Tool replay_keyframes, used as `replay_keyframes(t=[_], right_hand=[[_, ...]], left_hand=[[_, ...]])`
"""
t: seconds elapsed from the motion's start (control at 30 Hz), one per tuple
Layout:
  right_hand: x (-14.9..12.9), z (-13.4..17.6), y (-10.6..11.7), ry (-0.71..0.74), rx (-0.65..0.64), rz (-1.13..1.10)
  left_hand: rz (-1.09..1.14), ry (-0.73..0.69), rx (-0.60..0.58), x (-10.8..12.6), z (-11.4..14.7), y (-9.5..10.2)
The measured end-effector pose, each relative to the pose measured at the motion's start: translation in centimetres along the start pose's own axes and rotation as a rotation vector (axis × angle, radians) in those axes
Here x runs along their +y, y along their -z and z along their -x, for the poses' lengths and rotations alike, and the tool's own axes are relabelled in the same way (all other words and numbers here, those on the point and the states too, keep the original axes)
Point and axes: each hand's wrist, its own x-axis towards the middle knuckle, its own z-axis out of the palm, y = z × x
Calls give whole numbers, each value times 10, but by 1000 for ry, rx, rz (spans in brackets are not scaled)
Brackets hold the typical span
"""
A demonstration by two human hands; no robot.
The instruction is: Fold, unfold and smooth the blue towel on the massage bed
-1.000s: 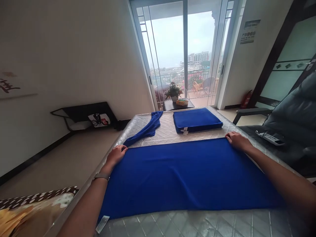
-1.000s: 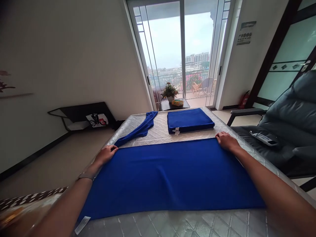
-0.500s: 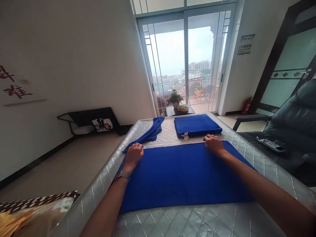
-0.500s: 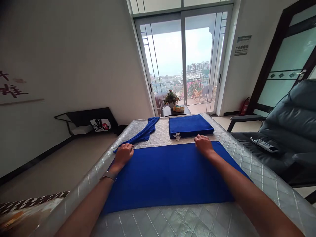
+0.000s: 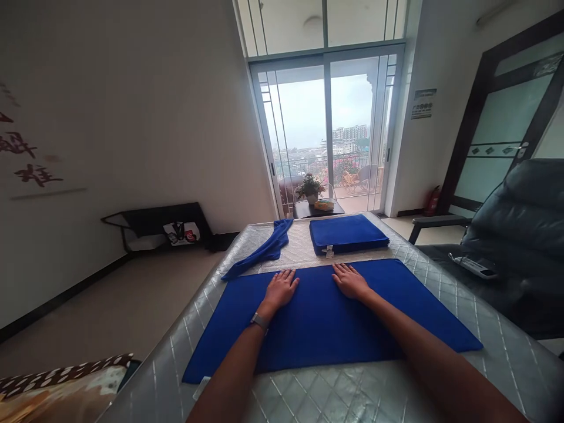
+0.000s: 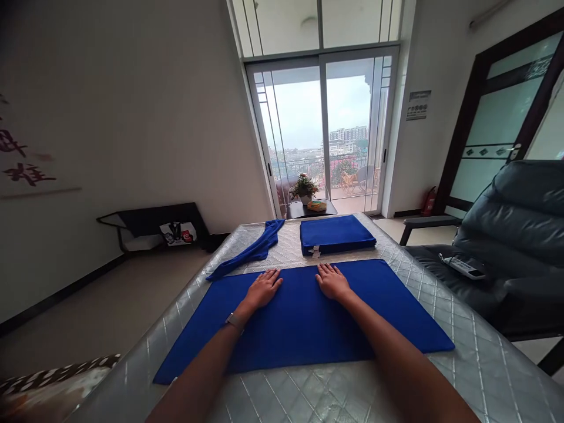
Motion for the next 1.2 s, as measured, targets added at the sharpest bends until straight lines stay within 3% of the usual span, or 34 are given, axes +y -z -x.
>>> replay_keyframes(t=[0.23,0.37,0.6,0.9,1.03,1.2], right_hand=[[160,31,18,-319,41,97],[199,38,14,-356,89,84],[195,39,12,-347,82,113],[188,39,15,-367,103,145],[165,46,33,-400,78,209],[110,46,64,-396,156,358]], left_hand=[[-61,358,-52,-150,44,13],[-85,412,-20,-193,55,9],[-77,446,-32,-188,56,8],[-62,448,44,-181,55,8],[-49,455,56,-178,56,9],[-58,443,64,-172,58,15]])
